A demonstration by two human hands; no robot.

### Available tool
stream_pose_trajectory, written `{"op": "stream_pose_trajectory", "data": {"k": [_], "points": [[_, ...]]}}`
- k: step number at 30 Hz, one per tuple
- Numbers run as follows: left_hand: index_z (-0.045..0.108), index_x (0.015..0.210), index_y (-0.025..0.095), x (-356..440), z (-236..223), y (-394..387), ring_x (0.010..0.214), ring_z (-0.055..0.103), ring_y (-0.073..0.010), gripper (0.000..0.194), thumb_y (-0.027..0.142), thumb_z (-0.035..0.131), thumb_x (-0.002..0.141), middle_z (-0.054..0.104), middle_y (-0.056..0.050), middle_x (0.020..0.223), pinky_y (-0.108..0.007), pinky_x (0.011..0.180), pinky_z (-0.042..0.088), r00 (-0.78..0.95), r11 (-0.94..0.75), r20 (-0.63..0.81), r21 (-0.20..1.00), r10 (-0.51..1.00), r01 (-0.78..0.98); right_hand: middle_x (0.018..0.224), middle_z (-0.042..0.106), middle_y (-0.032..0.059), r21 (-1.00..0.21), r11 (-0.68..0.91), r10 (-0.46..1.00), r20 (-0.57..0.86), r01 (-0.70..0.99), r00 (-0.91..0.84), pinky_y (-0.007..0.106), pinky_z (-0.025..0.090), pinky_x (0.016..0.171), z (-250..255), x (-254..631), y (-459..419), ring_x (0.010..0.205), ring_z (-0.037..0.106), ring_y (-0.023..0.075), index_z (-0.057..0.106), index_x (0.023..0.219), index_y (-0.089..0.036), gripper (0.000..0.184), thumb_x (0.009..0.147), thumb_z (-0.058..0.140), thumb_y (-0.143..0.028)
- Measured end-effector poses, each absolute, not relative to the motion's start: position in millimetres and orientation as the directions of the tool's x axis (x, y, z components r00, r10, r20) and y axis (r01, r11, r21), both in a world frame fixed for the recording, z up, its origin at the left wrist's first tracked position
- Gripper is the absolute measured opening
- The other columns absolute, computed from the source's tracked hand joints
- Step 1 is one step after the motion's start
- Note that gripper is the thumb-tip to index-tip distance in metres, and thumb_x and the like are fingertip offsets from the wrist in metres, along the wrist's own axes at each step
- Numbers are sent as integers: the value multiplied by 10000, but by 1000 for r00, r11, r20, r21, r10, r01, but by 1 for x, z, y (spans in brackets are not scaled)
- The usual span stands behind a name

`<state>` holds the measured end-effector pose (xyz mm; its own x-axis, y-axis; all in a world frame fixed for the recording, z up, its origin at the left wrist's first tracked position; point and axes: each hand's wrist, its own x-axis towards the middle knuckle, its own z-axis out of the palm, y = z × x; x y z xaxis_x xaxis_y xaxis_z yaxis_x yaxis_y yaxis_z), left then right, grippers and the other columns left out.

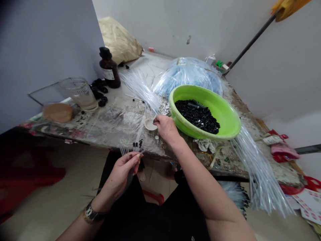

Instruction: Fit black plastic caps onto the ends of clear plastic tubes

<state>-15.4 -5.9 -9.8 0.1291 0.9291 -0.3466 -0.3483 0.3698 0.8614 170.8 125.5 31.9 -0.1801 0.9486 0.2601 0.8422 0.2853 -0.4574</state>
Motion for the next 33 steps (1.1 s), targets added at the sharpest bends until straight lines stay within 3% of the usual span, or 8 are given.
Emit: {"op": "stream_pose_trajectory", "data": {"k": [17,26,29,33], "points": [[698,811,136,-15,-11,-7,483,424,-66,227,349,727,740,505,38,584,-203,470,318,123,366,-346,861,930,-353,831,652,54,-317,277,943,271,907,-193,287,433,753,26,166,130,822,601,197,727,774,-186,132,827,608,-166],[696,821,141,-15,-12,-6,486,430,-61,228,353,732,744,514,43,598,-201,467,314,120,365,-345,857,931,-363,815,645,72,-237,245,960,196,940,-201,307,426,739,28,160,124,833,593,219,734,756,-193,129,814,621,-176],[696,834,141,-15,-14,-6,493,437,-61,224,350,723,760,518,42,604,-199,473,318,122,356,-335,863,934,-359,826,646,61,-295,232,962,208,927,-175,295,424,726,29,161,123,812,592,201,732,751,-193,121,809,625,-181],[694,858,136,-15,-12,-5,494,438,-57,233,351,715,770,520,40,619,-194,471,316,106,350,-335,865,936,-360,770,616,26,-491,229,958,268,841,-104,283,418,705,31,166,121,740,574,169,700,693,-188,108,783,639,-188]]}}
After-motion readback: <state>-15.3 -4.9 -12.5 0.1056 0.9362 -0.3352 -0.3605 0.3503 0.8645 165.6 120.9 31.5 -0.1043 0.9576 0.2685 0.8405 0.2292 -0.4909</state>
